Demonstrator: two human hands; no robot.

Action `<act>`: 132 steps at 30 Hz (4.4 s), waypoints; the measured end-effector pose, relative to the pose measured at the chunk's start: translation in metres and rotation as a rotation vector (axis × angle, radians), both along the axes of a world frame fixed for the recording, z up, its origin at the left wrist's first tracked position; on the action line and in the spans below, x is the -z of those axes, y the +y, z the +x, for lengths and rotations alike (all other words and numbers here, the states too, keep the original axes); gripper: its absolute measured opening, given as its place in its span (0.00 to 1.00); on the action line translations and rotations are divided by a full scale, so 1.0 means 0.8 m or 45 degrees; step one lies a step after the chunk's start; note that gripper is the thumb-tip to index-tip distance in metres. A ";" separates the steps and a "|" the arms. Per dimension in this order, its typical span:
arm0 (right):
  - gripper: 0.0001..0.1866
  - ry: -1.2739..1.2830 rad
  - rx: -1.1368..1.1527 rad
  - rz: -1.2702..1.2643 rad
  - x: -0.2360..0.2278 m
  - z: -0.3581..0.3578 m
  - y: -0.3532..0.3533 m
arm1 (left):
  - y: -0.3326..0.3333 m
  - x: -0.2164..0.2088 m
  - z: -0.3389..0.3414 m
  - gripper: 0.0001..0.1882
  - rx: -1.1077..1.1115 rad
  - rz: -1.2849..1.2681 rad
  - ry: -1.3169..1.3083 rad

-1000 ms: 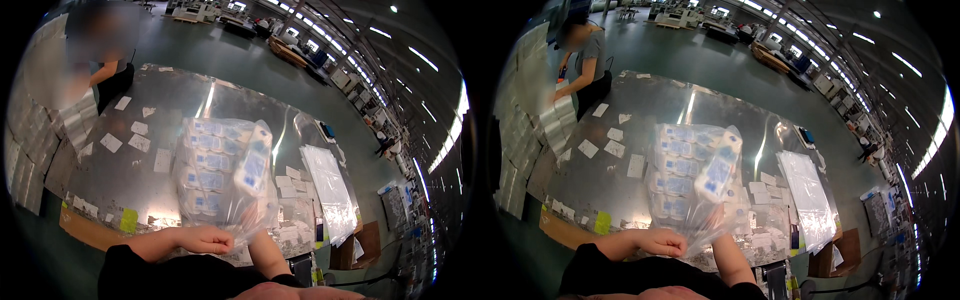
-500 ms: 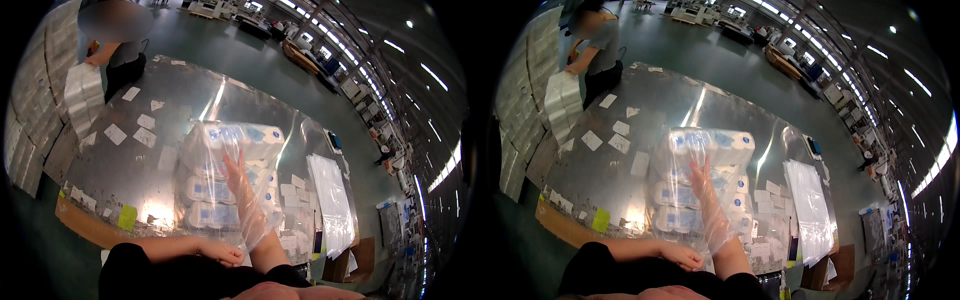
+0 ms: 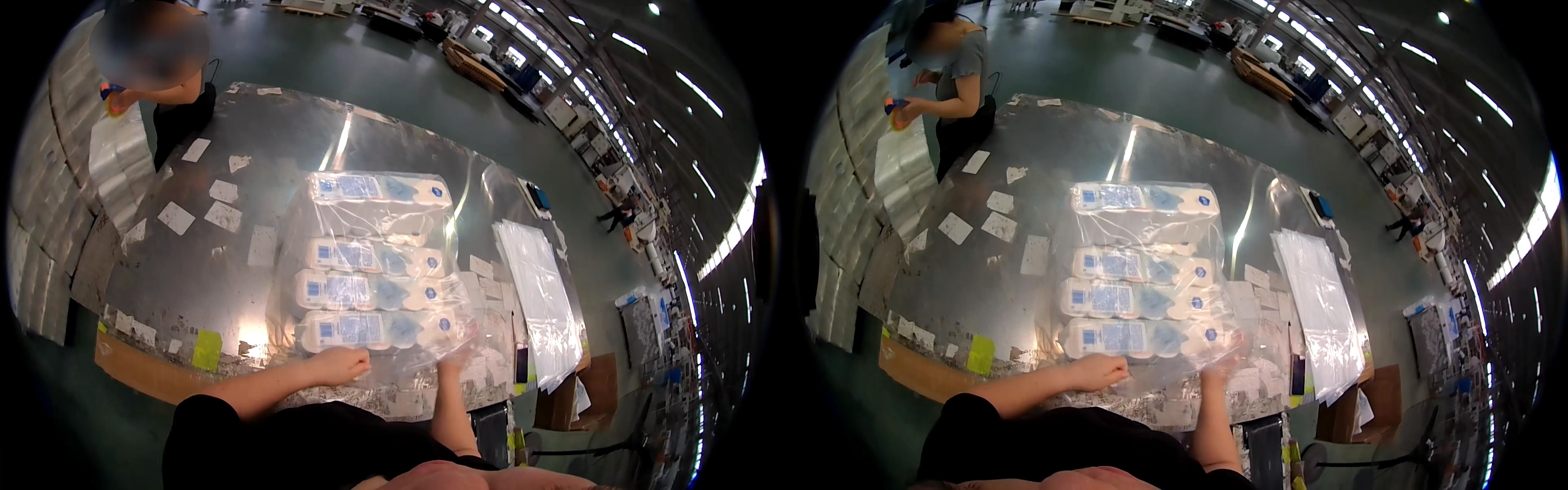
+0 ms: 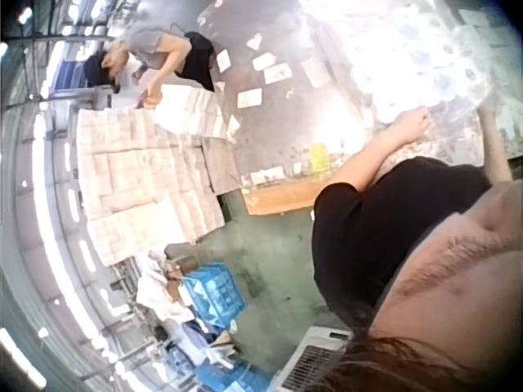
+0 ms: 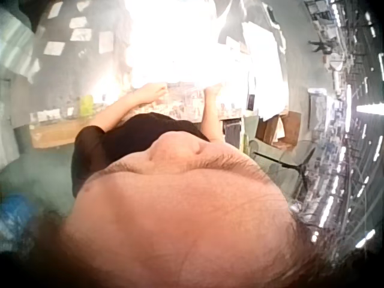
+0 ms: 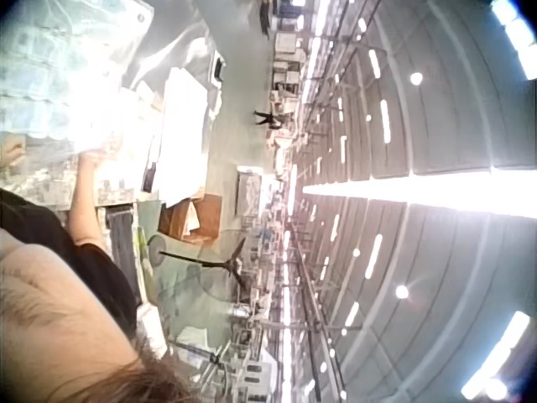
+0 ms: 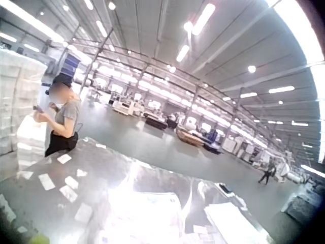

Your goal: The person stands at a metal table in a warehouse and packs individual rolls of tissue paper into clear plastic bags. They repeatedly pick up a roll, place it into a bag, and move the bagged item to a conveyor belt. Another person is visible in the background performing similar packing tasks.

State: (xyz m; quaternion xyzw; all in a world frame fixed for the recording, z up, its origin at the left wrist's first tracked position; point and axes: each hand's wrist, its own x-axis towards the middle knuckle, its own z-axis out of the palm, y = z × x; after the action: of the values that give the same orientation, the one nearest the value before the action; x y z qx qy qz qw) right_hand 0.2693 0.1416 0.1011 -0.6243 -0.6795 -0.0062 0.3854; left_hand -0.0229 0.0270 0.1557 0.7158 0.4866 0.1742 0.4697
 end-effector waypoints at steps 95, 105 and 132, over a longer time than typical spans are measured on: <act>0.38 2.393 0.170 -0.542 0.079 0.077 -0.271 | 0.100 0.056 0.021 0.09 -0.423 0.766 0.342; 0.35 3.115 -0.314 -0.884 -0.051 0.140 -0.318 | 0.084 0.035 0.004 0.14 -0.316 0.496 0.328; 0.38 1.869 -0.836 -1.612 -0.089 -0.110 -0.079 | -0.030 -0.148 0.012 0.08 -0.097 0.455 -0.740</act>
State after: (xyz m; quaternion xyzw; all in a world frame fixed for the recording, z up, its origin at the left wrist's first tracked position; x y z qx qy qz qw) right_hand 0.1816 0.0783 0.1719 -0.3461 -0.2921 0.8435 0.2886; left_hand -0.0133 0.0033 0.2738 0.6885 0.3205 0.4709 0.4489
